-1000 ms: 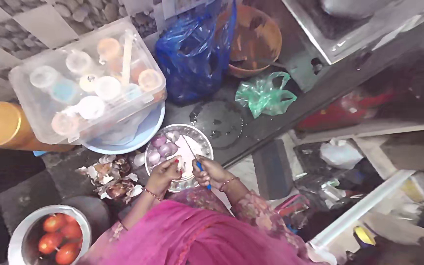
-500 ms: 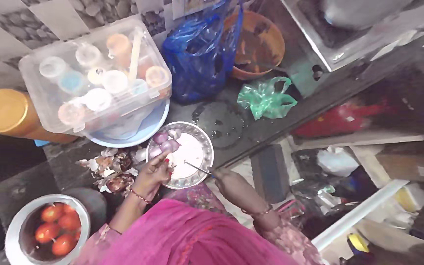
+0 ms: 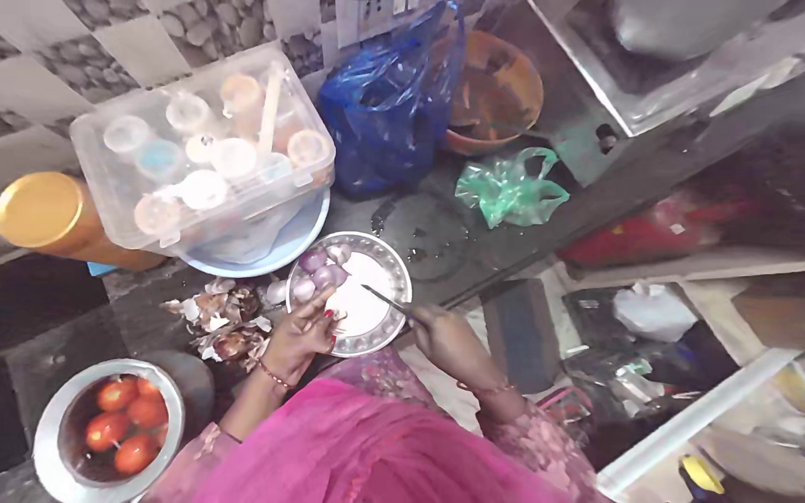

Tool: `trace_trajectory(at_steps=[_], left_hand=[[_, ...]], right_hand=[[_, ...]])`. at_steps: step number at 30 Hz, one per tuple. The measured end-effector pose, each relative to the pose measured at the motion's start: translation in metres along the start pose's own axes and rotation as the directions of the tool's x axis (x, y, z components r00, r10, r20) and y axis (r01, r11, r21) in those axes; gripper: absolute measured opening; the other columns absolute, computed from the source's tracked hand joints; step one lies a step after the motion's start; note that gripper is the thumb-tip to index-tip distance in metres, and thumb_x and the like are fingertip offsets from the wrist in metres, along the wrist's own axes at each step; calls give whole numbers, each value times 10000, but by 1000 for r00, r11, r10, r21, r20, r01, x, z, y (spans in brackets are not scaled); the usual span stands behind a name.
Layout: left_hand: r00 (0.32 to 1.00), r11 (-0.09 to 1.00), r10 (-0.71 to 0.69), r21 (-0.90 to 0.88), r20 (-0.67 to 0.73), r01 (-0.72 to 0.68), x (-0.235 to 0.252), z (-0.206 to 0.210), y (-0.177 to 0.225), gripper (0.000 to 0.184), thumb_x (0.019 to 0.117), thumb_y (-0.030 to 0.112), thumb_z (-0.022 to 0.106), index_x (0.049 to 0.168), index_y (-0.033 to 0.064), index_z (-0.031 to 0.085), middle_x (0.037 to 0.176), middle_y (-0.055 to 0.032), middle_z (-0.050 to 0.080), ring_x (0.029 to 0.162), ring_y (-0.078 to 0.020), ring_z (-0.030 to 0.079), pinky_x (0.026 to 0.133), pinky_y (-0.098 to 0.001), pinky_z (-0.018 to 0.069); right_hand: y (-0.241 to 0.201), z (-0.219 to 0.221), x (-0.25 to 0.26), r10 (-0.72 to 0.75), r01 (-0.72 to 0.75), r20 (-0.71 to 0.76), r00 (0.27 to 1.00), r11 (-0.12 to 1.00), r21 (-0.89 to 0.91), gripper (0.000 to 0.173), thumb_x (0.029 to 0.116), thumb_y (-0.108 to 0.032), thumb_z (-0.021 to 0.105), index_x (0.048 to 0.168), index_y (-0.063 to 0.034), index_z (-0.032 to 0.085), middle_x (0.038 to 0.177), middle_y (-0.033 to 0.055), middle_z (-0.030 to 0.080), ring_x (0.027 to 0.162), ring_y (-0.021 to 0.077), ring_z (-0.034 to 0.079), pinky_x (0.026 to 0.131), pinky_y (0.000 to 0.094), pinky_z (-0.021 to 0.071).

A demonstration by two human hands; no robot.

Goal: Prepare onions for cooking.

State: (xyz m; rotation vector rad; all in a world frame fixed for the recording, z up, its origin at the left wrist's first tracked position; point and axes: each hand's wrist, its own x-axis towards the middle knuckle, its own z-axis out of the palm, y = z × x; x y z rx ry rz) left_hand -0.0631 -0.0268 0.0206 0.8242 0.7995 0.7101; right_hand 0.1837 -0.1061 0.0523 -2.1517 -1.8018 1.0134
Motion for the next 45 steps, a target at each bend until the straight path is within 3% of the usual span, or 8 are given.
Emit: trace_trajectory(at_steps=[2, 4, 6, 11, 18, 32, 38, 45], left_hand=[[1000, 1000, 4, 8, 10, -4, -1, 2, -2, 610, 785, -61, 665, 1382, -34, 542, 1110, -10, 729, 875, -63, 703, 791, -234, 595], [998, 999, 37, 6, 48, -37, -3, 5, -7, 590, 775, -52, 705, 1350, -22, 577, 1135, 13, 730, 904, -58, 704, 812, -235, 594], [988, 996, 93, -2, 121, -93, -3, 5, -12, 577, 778, -20, 756, 1335, 10, 612, 1184, 41, 722, 963, -49, 698, 853, -241, 588], [941, 975, 201, 38, 272, -220, -1, 8, -21, 568, 783, 49, 813, 1326, 57, 648, 1222, 84, 724, 1064, -36, 689, 961, -259, 569], [889, 953, 280, 8, 363, -303, 0, 6, -23, 538, 847, 78, 782, 1364, 82, 633, 1292, 78, 697, 1149, -51, 665, 1024, -280, 543], [897, 941, 306, 42, 319, -336, 4, 9, -31, 476, 925, 111, 706, 1387, 62, 600, 1296, 97, 683, 1136, -18, 649, 1015, -261, 534], [939, 958, 251, 81, 236, -276, 3, 11, -32, 479, 901, 88, 700, 1341, -54, 574, 1238, 65, 701, 1083, -16, 662, 989, -257, 540], [974, 996, 78, -48, 211, -70, 11, 15, -29, 443, 866, -3, 668, 1303, -9, 591, 1080, 58, 734, 828, -3, 679, 750, -196, 574]], right_hand=[[2, 4, -5, -62, 70, -40, 997, 971, 227, 349, 1025, -153, 476, 1289, 13, 632, 1063, 174, 705, 919, 266, 692, 850, 439, 561], [-1, 15, -8, -105, 141, -105, 989, 879, 455, 302, 1017, -163, 445, 1206, 17, 598, 870, 57, 616, 710, 85, 574, 672, 273, 510], [-10, 27, -6, -135, 204, -159, 978, 771, 604, 250, 1018, -171, 454, 1124, 13, 587, 815, -4, 569, 671, 5, 525, 635, 206, 478], [-27, 40, 6, -128, 243, -236, 963, 788, 566, 411, 904, -404, 714, 943, -7, 617, 682, -13, 538, 580, 21, 473, 553, 212, 425], [-27, 38, 13, -202, 301, -263, 943, 853, 427, 580, 852, -558, 717, 963, 6, 635, 687, 10, 552, 591, 60, 482, 556, 261, 433], [-25, 56, 24, -280, 415, -356, 891, 822, 391, 502, 963, -471, 625, 972, 31, 623, 687, 58, 608, 589, 110, 573, 554, 296, 499], [-26, 62, 25, -229, 357, -325, 918, 833, 423, 486, 979, -454, 588, 940, 28, 636, 669, 52, 601, 589, 117, 586, 555, 319, 507], [-27, 69, 30, -155, 279, -303, 940, 859, 428, 483, 1033, -424, 500, 890, 14, 647, 646, 54, 573, 579, 130, 572, 556, 335, 497]])
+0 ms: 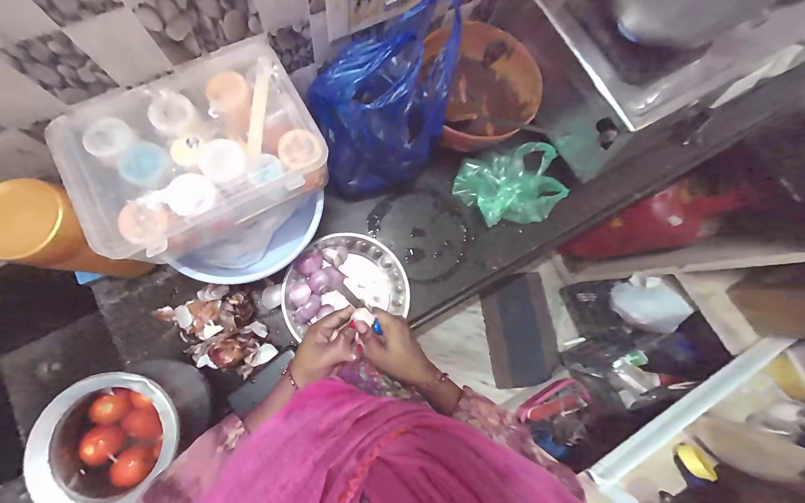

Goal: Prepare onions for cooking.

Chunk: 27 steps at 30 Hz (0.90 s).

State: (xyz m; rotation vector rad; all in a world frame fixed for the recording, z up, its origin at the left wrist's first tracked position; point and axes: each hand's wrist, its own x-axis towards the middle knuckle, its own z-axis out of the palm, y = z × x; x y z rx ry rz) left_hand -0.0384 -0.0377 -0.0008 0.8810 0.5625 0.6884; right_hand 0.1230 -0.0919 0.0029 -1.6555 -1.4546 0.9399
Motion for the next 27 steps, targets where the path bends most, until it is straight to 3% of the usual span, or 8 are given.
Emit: trace_trajectory(at_steps=[4, 8, 14, 16, 19, 23, 27], left_hand=[[998, 998, -57, -32, -38, 56, 5, 3, 2, 438, 869, -11, 654, 1301, 9, 583, 1000, 77, 739, 698, 25, 648, 635, -157, 551], [987, 992, -121, 14, -107, 123, 8, 6, 4, 392, 882, -6, 587, 1273, 31, 591, 935, 90, 732, 648, 33, 625, 592, -148, 530], [966, 976, -216, -63, -141, 209, 24, 12, 8, 351, 901, -65, 535, 1242, 0, 587, 960, 32, 722, 800, -31, 682, 746, -221, 584], [961, 970, -243, -66, -129, 236, 28, 13, 11, 348, 912, -54, 534, 1251, 6, 579, 945, 34, 716, 790, -32, 678, 741, -224, 584], [959, 962, -266, -85, -99, 258, 29, 11, 13, 334, 911, -50, 530, 1232, 23, 590, 909, 45, 715, 759, -24, 668, 717, -205, 569], [961, 963, -264, -78, -78, 258, 27, 6, 16, 283, 909, -35, 521, 1152, 58, 634, 864, 68, 705, 727, 5, 644, 684, -174, 543], [953, 955, -294, -52, -69, 290, 26, 3, 20, 321, 937, -29, 493, 1232, 40, 599, 894, 68, 706, 752, 5, 653, 712, -174, 555]], right_hand=[[3, 2, 5, 56, -57, 28, 998, 997, 49, 455, 1045, -384, 481, 908, 12, 656, 666, 47, 581, 598, 113, 577, 579, 319, 500], [0, 1, 10, 184, -196, 115, 976, 975, 101, 454, 1063, -349, 443, 888, 18, 644, 708, 48, 581, 650, 106, 576, 638, 323, 501], [-3, -3, 21, 348, -365, 176, 921, 928, 72, 476, 1091, -298, 392, 810, 30, 592, 714, 59, 527, 675, 133, 536, 662, 339, 473], [-3, -3, 23, 361, -376, 172, 917, 924, 67, 494, 1097, -294, 388, 807, 47, 598, 718, 71, 533, 685, 143, 536, 674, 345, 473], [-2, -3, 24, 367, -387, 171, 915, 917, 102, 485, 1088, -301, 398, 752, 2, 572, 673, 11, 487, 629, 86, 491, 619, 295, 438], [-3, -7, 25, 369, -409, 240, 898, 901, 145, 463, 1079, -314, 415, 773, -7, 578, 676, -2, 485, 628, 78, 487, 624, 297, 443], [-1, -11, 27, 327, -401, 312, 892, 890, 216, 397, 1072, -289, 448, 777, -39, 537, 671, -38, 457, 603, 28, 459, 593, 238, 414]])
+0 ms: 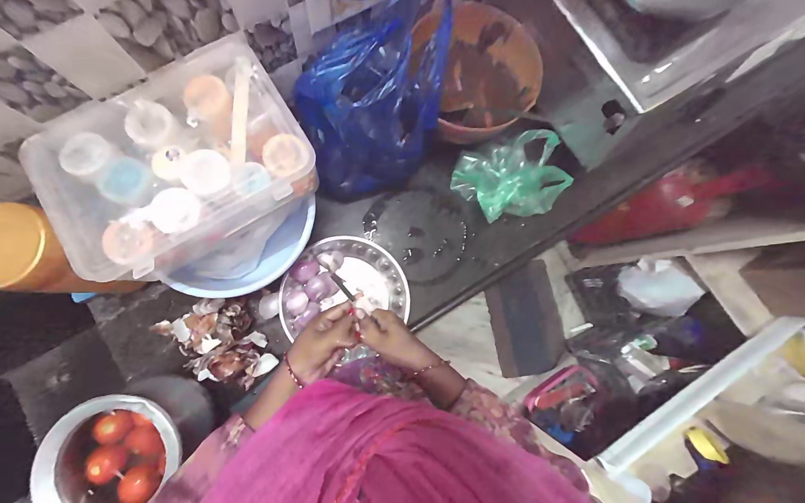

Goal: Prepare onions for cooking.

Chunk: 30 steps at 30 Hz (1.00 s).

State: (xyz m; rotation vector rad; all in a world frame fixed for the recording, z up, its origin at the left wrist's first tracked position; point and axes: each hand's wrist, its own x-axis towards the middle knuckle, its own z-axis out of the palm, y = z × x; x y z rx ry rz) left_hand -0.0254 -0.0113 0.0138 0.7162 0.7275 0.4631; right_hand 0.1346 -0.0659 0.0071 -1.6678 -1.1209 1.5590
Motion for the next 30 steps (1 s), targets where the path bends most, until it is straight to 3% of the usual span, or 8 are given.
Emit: trace_trajectory(at_steps=[5, 8, 11, 18, 23, 25, 28, 30], left_hand=[[1000, 1000, 10, -18, 15, -9, 0, -6, -5, 308, 938, -20, 492, 1198, 68, 634, 871, 71, 694, 715, 9, 629, 678, -165, 537], [998, 997, 51, -53, 48, -49, 3, -8, -10, 367, 874, -30, 559, 1218, 69, 638, 887, 77, 708, 724, 14, 636, 669, -163, 533], [994, 994, 80, -78, 73, -74, 5, -9, -14, 438, 863, -19, 609, 1297, 36, 589, 975, 54, 721, 822, -16, 670, 753, -200, 559], [997, 994, 76, -83, 13, -74, 6, -4, -12, 385, 858, -26, 624, 1238, 29, 603, 959, 44, 724, 809, -12, 673, 747, -192, 563], [993, 991, 107, -86, 46, -103, 3, -12, -15, 381, 920, 3, 565, 1293, 60, 619, 942, 53, 717, 736, 4, 635, 672, -162, 529], [987, 987, 135, -101, 88, -126, 1, -15, -17, 388, 933, 38, 599, 1318, 74, 626, 955, 55, 729, 739, 11, 640, 680, -159, 534], [982, 986, 153, -84, 113, -144, 0, -19, -17, 384, 941, 70, 627, 1325, 82, 632, 970, 49, 732, 750, 6, 645, 681, -160, 534], [986, 987, 153, -51, 68, -150, -2, -17, -14, 453, 886, 32, 633, 1337, 34, 603, 985, 47, 737, 758, 4, 658, 680, -161, 543]], right_hand=[[4, 2, 1, -36, 36, -1, 999, 999, 23, 389, 1074, -283, 446, 802, -31, 565, 680, -40, 470, 612, 20, 466, 601, 233, 423], [2, 4, 2, -35, 35, -40, 999, 999, -2, 402, 1076, -275, 438, 779, -33, 558, 666, -41, 469, 603, 18, 466, 591, 228, 417], [-3, 4, 0, -5, 2, -51, 999, 999, -50, 428, 1088, -250, 423, 796, 21, 581, 699, 5, 499, 647, 50, 487, 635, 253, 437], [-2, 6, 1, -19, 17, -69, 997, 1000, -23, 415, 1081, -263, 429, 808, -1, 599, 685, -23, 482, 629, 31, 473, 622, 241, 427], [2, -5, 0, -32, 21, -108, 994, 995, -99, 385, 984, -373, 598, 881, -1, 600, 750, 32, 551, 677, 99, 532, 653, 313, 476], [1, -10, -2, -54, 39, -95, 994, 988, -148, 394, 968, -373, 632, 903, 14, 604, 767, 50, 557, 694, 118, 528, 664, 325, 471], [3, -15, -3, -104, 100, -33, 994, 989, -108, 356, 1003, -337, 563, 952, 12, 613, 788, 41, 582, 707, 86, 555, 677, 293, 492], [-5, -21, -8, -86, 81, -21, 996, 984, -158, 365, 1058, -297, 406, 1008, -2, 614, 807, 48, 568, 740, 112, 561, 706, 325, 489]])
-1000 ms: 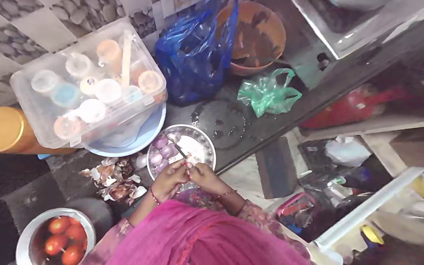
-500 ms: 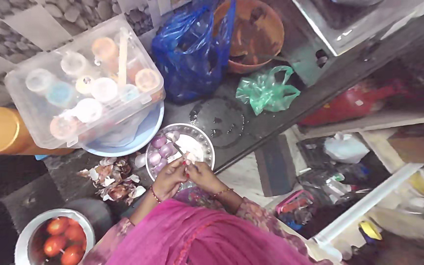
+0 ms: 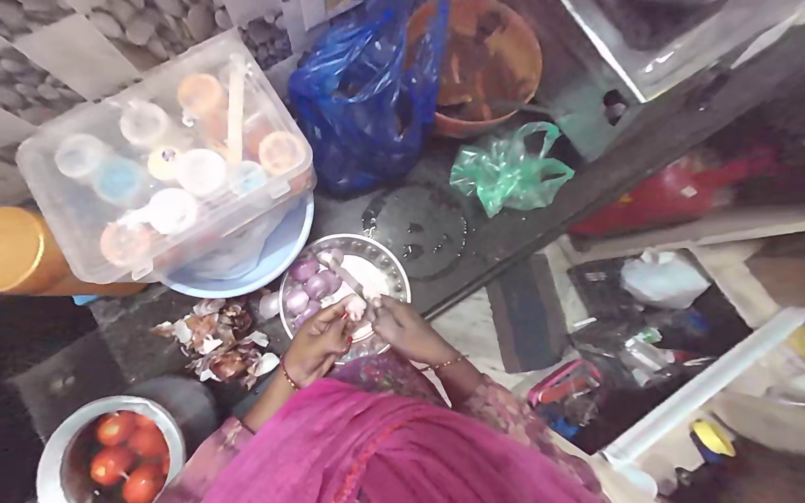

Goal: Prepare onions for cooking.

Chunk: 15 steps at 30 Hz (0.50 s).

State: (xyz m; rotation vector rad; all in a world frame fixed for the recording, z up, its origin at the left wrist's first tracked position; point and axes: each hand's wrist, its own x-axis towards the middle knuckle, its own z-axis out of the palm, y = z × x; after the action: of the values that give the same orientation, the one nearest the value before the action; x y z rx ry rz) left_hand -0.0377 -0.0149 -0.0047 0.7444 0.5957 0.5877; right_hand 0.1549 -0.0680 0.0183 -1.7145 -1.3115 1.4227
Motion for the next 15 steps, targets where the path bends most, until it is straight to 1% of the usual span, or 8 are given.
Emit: trace_trajectory(at_steps=[2, 3, 5, 7, 9, 10, 12, 15], left_hand=[[999, 1000, -12, 21, -48, 13, -2, 3, 2, 522, 842, 6, 651, 1358, -10, 568, 973, 52, 737, 759, 1, 667, 693, -166, 554], [998, 999, -10, 30, -60, 12, -1, 3, 2, 533, 839, 10, 659, 1362, -14, 557, 960, 57, 733, 738, 8, 658, 670, -158, 546], [997, 999, -6, 37, -72, 9, 1, 3, 1, 533, 858, 10, 647, 1377, -25, 534, 986, 42, 722, 744, 3, 646, 669, -161, 539], [996, 998, 2, 55, -95, 4, 2, 3, -1, 567, 838, 14, 664, 1385, -35, 525, 1038, 24, 724, 780, -6, 657, 696, -176, 552], [992, 995, 6, 102, -126, 7, 4, 4, -3, 616, 809, 13, 686, 1397, -49, 513, 1127, -5, 712, 862, -29, 674, 747, -206, 569], [989, 989, 12, 148, -149, 11, 4, 6, -3, 637, 796, 18, 703, 1398, -57, 508, 1157, -19, 699, 882, -31, 672, 754, -208, 569], [980, 957, 52, 288, -193, 6, 6, 11, -2, 609, 798, -14, 690, 1379, -84, 521, 1215, -63, 685, 957, -34, 671, 844, -209, 563], [974, 838, 162, 543, -160, -50, 8, 17, 0, 477, 884, -1, 674, 1336, -101, 560, 1235, -125, 668, 986, -35, 671, 913, -207, 557]], right_hand=[[-10, -7, -4, 31, -41, -62, 998, 985, -167, 428, 1087, -285, 320, 1021, -5, 637, 806, 97, 592, 782, 205, 598, 738, 419, 491], [-12, -9, -5, 29, -59, -115, 993, 963, -263, 443, 1084, -285, 323, 1001, -4, 655, 824, 130, 628, 817, 259, 635, 749, 472, 498], [-11, -11, -2, -29, -66, -205, 978, 895, -441, 424, 1066, -291, 385, 956, -8, 681, 874, 171, 686, 865, 338, 691, 736, 544, 519], [-4, -14, 3, -113, -54, -260, 959, 828, -558, 418, 1062, -345, 473, 921, -25, 701, 855, 170, 689, 842, 368, 700, 695, 564, 528], [0, -17, 8, -130, -78, -297, 946, 797, -599, 424, 1031, -423, 565, 968, -36, 728, 894, 175, 713, 859, 379, 711, 714, 579, 542], [-1, -19, 9, -106, -101, -307, 946, 804, -587, 441, 1012, -454, 595, 1007, -35, 731, 925, 180, 720, 876, 381, 713, 729, 585, 543], [-2, -22, 8, -46, -109, -314, 948, 882, -459, 450, 977, -455, 649, 1096, -27, 723, 952, 175, 721, 873, 351, 702, 763, 565, 543], [0, -18, 4, 53, -50, -199, 979, 999, 20, 377, 947, -308, 681, 1187, -18, 662, 900, 57, 685, 750, 109, 625, 719, 323, 545]])
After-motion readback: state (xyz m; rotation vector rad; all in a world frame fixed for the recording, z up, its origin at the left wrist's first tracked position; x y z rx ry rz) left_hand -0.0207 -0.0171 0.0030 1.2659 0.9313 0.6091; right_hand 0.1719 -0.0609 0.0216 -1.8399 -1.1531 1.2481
